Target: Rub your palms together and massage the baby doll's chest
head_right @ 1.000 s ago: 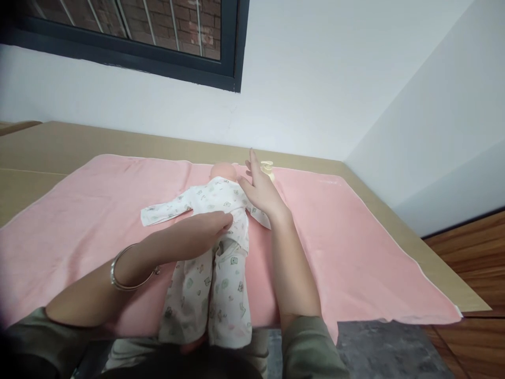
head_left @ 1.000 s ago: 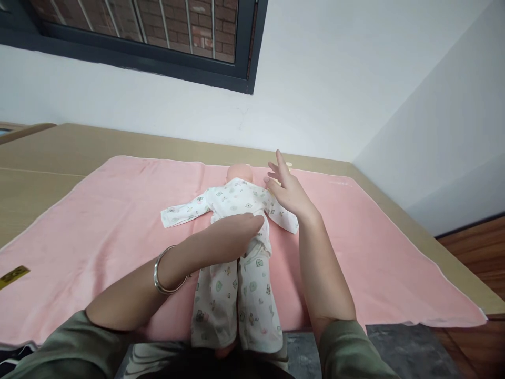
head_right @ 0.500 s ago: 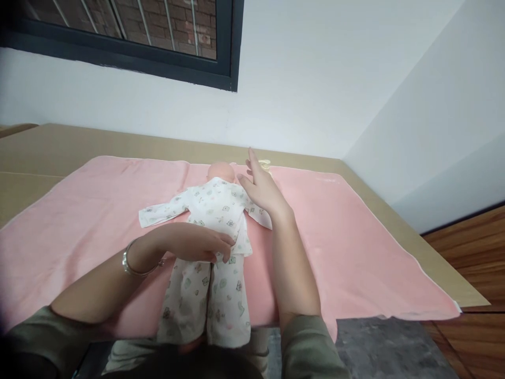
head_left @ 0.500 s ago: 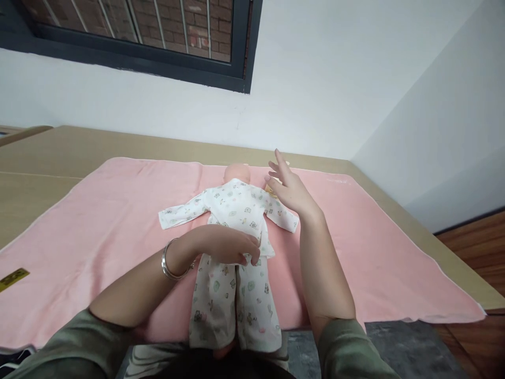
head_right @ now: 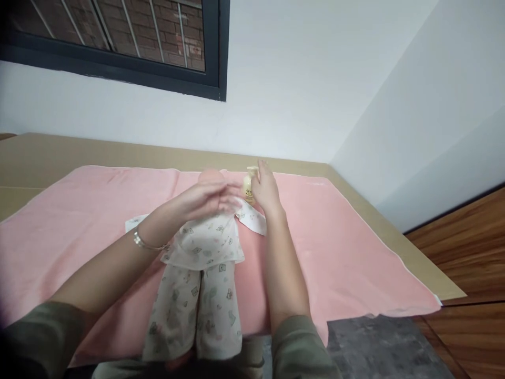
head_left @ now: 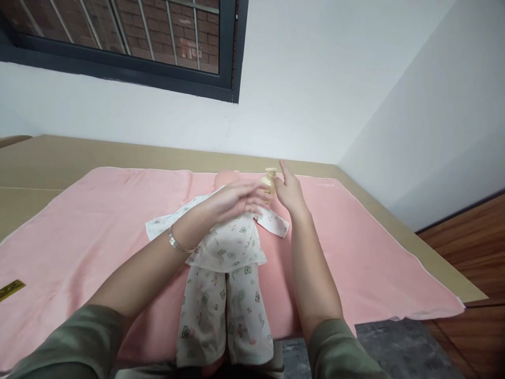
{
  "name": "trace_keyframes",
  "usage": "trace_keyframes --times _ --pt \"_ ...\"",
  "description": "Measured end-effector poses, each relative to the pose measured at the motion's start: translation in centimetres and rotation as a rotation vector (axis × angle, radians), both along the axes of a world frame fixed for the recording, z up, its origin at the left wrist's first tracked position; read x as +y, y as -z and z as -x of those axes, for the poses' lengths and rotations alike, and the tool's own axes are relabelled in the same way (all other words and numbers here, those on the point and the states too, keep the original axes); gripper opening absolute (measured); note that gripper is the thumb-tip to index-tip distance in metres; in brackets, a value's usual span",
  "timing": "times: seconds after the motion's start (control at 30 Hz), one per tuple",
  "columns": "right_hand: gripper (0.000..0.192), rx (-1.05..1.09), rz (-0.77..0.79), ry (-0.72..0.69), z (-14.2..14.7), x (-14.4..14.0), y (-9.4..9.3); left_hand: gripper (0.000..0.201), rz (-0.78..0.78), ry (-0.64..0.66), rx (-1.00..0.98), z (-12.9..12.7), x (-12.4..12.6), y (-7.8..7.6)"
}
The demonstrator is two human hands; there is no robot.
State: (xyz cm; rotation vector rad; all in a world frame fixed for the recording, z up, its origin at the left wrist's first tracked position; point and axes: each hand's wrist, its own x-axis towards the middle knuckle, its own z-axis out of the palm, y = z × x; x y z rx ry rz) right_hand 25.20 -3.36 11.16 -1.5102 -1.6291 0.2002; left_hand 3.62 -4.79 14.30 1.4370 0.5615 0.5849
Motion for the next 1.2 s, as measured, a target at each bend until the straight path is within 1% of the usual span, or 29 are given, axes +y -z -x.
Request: trace_keyframes --times 0.03,0.07,0.1,0.13,0.23,0.33,0.4,0.5,0.57,0.63,0.77,0.83,0.9,1.0,1.03,1.1,1.2 --pt "0.067 -0.027 0.009 -0.001 0.1 0.5 0.5 0.045 0.033 -0.123 -0.02 -1.1 1.0 0.2" --pt "0.07 -0.057 0.017 -0.002 0.4 0.9 1.1 0.048 0.057 -0.22 -0.026 -2.0 2.1 0.3" --pt "0.072 -0.089 0.026 -0.004 0.6 1.3 1.6 0.052 0.091 -0.279 -0.031 -2.9 3.2 0.4" --pt "0.073 -0.123 0.035 -0.007 0.9 1.7 2.0 0.057 0.149 -0.306 -0.053 -3.6 4.2 0.5" --pt "0.074 -0.222 0.057 0.006 2.0 2.1 2.9 0.072 0.397 -0.276 -0.227 -5.2 6.7 0.9" --pt "0.071 -0.356 0.059 0.065 2.8 2.1 2.8 0.081 0.606 -0.274 -0.414 -6.3 8.0 1.3" --pt "0.066 -0.429 0.061 0.106 2.9 2.0 2.3 0.083 0.703 -0.283 -0.502 -6.9 8.4 1.6" --pt "0.058 -0.475 0.071 0.146 2.8 2.2 1.4 0.081 0.776 -0.281 -0.549 -7.1 8.6 1.9" --pt "0.055 -0.493 0.084 0.164 2.8 2.3 0.8 0.079 0.787 -0.284 -0.544 -6.8 8.3 2.0" --pt "0.052 -0.519 0.102 0.176 2.9 2.4 0.4 0.074 0.767 -0.31 -0.533 -6.2 7.5 2.2" --pt "0.05 -0.557 0.132 0.216 3.7 2.3 -0.1 0.065 0.625 -0.426 -0.564 -4.0 4.3 2.3" --pt "0.052 -0.557 0.153 0.231 4.2 2.1 -0.3 0.06 0.584 -0.446 -0.582 -2.8 2.6 2.1" --pt "0.056 -0.544 0.181 0.233 4.5 2.0 -0.4 0.059 0.576 -0.459 -0.594 -1.7 1.3 1.9" --pt "0.059 -0.46 0.225 0.222 5.1 1.8 -0.4 0.058 0.591 -0.483 -0.574 -0.4 0.3 1.2" --pt "0.059 -0.408 0.226 0.204 5.5 1.7 -0.5 0.058 0.594 -0.489 -0.561 -0.1 0.1 1.0" --pt "0.056 -0.264 0.176 0.122 6.7 1.3 -0.5 0.058 0.588 -0.489 -0.545 0.3 -0.2 0.5" --pt "0.056 -0.048 0.017 -0.067 9.7 -0.7 -0.9 0.058 0.524 -0.425 -0.577 0.8 -1.1 -0.6"
